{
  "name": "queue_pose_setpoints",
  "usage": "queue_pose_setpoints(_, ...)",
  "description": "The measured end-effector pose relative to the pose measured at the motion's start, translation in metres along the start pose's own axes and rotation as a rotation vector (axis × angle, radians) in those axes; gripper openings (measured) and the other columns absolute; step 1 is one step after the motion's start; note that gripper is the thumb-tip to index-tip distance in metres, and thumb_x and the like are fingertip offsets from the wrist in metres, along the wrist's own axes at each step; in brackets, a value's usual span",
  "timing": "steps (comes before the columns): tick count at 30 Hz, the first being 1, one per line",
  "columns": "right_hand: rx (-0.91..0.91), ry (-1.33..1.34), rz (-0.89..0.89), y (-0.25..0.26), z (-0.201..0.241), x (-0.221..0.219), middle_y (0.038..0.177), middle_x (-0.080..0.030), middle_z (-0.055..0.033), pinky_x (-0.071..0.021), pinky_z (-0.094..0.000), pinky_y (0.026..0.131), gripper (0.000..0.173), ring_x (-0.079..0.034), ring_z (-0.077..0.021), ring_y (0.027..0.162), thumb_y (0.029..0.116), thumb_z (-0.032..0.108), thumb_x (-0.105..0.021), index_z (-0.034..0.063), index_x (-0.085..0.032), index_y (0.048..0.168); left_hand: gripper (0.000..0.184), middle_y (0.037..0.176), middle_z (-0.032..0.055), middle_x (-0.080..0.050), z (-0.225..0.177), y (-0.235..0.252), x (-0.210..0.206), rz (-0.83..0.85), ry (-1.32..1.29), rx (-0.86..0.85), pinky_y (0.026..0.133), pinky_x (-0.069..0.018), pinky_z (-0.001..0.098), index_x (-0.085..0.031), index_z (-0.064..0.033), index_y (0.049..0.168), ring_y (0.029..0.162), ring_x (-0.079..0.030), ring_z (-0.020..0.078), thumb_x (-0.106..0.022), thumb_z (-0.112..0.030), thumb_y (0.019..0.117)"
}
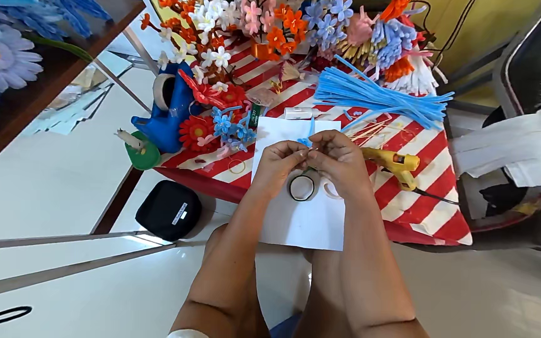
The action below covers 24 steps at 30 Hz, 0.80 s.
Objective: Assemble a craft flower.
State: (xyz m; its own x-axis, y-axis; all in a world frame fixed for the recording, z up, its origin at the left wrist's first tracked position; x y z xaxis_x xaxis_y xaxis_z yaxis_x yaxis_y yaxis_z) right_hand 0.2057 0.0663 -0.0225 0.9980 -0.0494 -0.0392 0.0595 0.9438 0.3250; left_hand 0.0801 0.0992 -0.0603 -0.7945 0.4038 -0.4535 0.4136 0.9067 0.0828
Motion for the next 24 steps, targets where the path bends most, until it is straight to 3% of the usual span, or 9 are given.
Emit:
queue_pose_setpoints(3,0.029,-0.092,-0.003,-0.001,0.006,0.005,0.087,-0.064,0.0043,-0.0545,-0.0174,0.069,0.021,-0.061,-0.0008,0.075,0.0888,-0.003,-0.066,0.0054,-0.067,0.108,0.016,0.079,-0.0007,-0.069,0.002,0.001,0.0,0.0,0.014,0.0,0.07,-0.0587,0.0239,-0.071,-0.0064,0.093,0.069,-0.066,0.006,-0.059,0.003,0.0971)
queue_pose_setpoints(10,0.093,-0.16,-0.03,-0.002,0.012,0.012,0.088,-0.068,0.0033,-0.0573,-0.0198,0.076,0.027,-0.065,-0.0028,0.079,0.0838,-0.007,-0.071,0.0044,-0.067,0.109,0.015,0.08,-0.0007,-0.069,0.003,0.001,-0.002,0.021,0.05,-0.022,0.071,-0.0588,0.0237,-0.07,-0.0056,0.092,0.07,-0.066,0.006,-0.059,0.004,0.0962)
queue_pose_setpoints(15,0.095,-0.215,-0.003,-0.002,0.013,0.012,0.096,-0.068,-0.0012,-0.0578,-0.0211,0.081,0.021,-0.066,-0.004,0.086,0.086,-0.005,-0.07,0.0001,-0.071,0.106,0.015,0.079,-0.0024,-0.068,0.002,0.002,-0.004,0.052,0.121,-0.019,0.069,-0.0583,0.023,-0.07,-0.0062,0.092,0.069,-0.065,0.0044,-0.059,0.004,0.0962)
queue_pose_setpoints(21,0.149,-0.233,0.026,-0.003,0.016,0.01,0.093,-0.068,-0.0005,-0.0568,-0.0201,0.081,0.012,-0.065,-0.0033,0.087,0.0861,-0.007,-0.068,0.0016,-0.073,0.093,0.012,0.079,-0.0035,-0.069,-0.001,0.001,-0.005,0.083,0.211,-0.039,0.069,-0.0576,0.0219,-0.071,-0.0054,0.092,0.068,-0.065,0.0034,-0.063,0.003,0.0948)
queue_pose_setpoints(24,0.139,-0.231,0.021,-0.003,0.015,0.01,0.093,-0.068,-0.0001,-0.057,-0.02,0.081,0.012,-0.065,-0.0033,0.087,0.0867,-0.006,-0.067,0.0024,-0.072,0.093,0.008,0.081,-0.0029,-0.07,-0.006,-0.001,-0.006,0.099,0.326,-0.085,0.07,-0.0574,0.0208,-0.072,-0.0026,0.094,0.07,-0.065,0.0025,-0.066,0.003,0.0937)
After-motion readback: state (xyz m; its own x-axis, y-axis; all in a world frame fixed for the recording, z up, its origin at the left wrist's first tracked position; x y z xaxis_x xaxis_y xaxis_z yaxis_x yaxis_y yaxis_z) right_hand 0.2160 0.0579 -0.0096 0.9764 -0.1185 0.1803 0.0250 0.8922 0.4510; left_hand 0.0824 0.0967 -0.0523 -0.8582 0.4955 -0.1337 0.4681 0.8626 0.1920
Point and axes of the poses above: each hand's wrist, its own y-axis towards the middle knuckle, its own x-axis out of the back of the hand, z = x × y, the point moved 9 cm from there along y, towards the middle knuckle
